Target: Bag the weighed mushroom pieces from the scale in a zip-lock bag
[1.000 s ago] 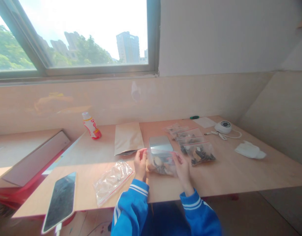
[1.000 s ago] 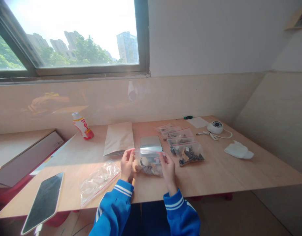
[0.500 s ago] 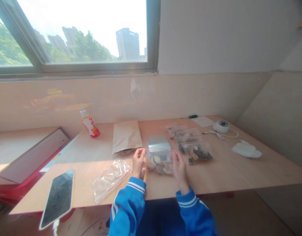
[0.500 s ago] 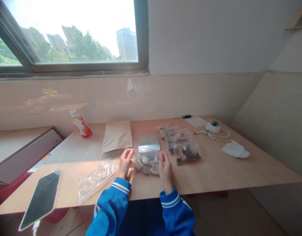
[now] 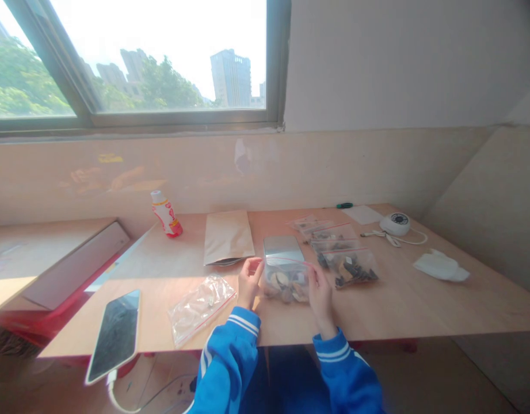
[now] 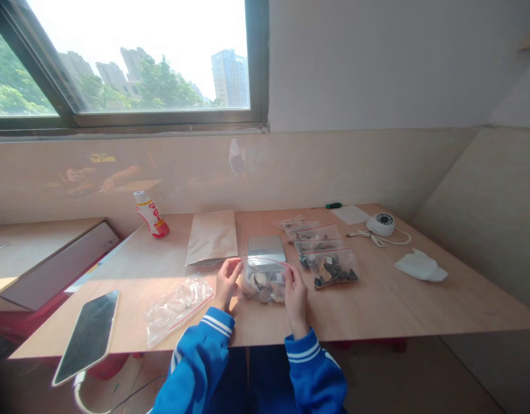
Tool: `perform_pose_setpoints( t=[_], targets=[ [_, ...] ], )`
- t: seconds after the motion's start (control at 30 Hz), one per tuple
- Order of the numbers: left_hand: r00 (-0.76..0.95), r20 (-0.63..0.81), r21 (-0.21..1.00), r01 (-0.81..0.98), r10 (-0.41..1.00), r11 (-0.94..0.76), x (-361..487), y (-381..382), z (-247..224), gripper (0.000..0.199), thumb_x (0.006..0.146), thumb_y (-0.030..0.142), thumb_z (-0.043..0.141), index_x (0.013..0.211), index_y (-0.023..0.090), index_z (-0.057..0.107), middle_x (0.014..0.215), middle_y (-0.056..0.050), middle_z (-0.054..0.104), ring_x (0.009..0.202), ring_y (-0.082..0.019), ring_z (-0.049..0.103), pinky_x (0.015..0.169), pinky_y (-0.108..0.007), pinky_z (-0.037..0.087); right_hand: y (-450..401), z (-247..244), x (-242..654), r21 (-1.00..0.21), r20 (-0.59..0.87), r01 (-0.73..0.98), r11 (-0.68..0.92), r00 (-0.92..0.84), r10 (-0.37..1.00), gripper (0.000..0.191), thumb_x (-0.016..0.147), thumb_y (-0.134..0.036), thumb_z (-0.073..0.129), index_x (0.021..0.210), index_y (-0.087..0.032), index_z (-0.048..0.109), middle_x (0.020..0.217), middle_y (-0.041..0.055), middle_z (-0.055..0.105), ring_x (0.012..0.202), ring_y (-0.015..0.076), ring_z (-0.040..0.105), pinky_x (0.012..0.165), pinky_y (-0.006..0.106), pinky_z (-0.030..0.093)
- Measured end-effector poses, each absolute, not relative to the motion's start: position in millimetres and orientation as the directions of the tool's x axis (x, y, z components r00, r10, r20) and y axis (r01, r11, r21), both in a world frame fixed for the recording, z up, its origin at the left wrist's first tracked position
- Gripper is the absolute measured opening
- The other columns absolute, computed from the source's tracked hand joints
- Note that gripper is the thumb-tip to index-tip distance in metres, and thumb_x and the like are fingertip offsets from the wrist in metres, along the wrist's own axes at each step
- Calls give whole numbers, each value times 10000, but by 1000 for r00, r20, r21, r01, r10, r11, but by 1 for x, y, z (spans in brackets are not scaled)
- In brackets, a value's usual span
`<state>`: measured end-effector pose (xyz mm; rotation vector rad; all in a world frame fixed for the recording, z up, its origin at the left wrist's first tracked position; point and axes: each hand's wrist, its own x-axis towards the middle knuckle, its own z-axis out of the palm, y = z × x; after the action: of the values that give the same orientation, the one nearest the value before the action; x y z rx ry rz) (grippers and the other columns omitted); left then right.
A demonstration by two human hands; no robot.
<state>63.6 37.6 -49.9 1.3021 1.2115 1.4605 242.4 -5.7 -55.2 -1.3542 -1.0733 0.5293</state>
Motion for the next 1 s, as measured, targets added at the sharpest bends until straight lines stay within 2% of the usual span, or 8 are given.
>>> perform_pose_setpoints(
  t=[0.13, 0.27, 0.43, 0.57, 0.9, 1.0],
  targets=[
    [-135, 204, 979, 11, 970, -204, 63, 39, -52, 299, 742, 460, 634, 819, 171, 639, 770, -32, 649, 754, -170, 600, 712, -278, 458, -6, -55, 243, -941, 307, 273, 201, 437, 846, 445, 873, -532, 416, 1012, -179, 647, 957, 103, 703, 832, 235, 674, 728, 332, 529],
    [-185, 214, 976, 4, 959, -216, 62, 40, -54, 278, 764, 442, 603, 818, 171, 625, 782, -28, 639, 765, -163, 586, 717, -271, 444, -3, -60, 244, -947, 306, 250, 204, 499, 811, 474, 859, -569, 422, 1014, -173, 631, 1006, 125, 699, 811, 237, 686, 715, 340, 531],
    [-189, 212, 976, -6, 959, -217, 63, 39, -51, 260, 751, 431, 615, 791, 174, 616, 741, -7, 621, 721, -147, 572, 695, -256, 429, 1, -68, 247, -949, 316, 194, 249, 564, 763, 433, 837, -564, 476, 966, -166, 587, 944, 124, 698, 780, 220, 680, 712, 338, 523],
    [-188, 199, 978, -18, 962, -206, 62, 35, -49, 257, 757, 432, 606, 796, 178, 610, 731, -3, 612, 696, -143, 562, 665, -247, 421, 2, -68, 248, -941, 337, 230, 249, 557, 759, 420, 834, -555, 489, 941, -167, 611, 853, 99, 696, 794, 218, 653, 738, 345, 504],
    [-175, 186, 981, -22, 967, -192, 62, 35, -52, 254, 769, 422, 611, 827, 175, 608, 780, -14, 614, 767, -146, 556, 721, -249, 416, 0, -68, 248, -932, 357, 268, 244, 570, 740, 401, 833, -528, 505, 933, -159, 628, 842, 86, 682, 790, 209, 626, 741, 343, 476],
    [-176, 179, 981, -37, 968, -188, 63, 33, -50, 258, 767, 430, 609, 826, 180, 604, 772, -8, 613, 738, -136, 554, 702, -243, 416, 0, -66, 248, -926, 371, 284, 247, 581, 724, 391, 828, -526, 514, 898, -159, 630, 805, 76, 673, 773, 203, 615, 735, 338, 472]
  ],
)
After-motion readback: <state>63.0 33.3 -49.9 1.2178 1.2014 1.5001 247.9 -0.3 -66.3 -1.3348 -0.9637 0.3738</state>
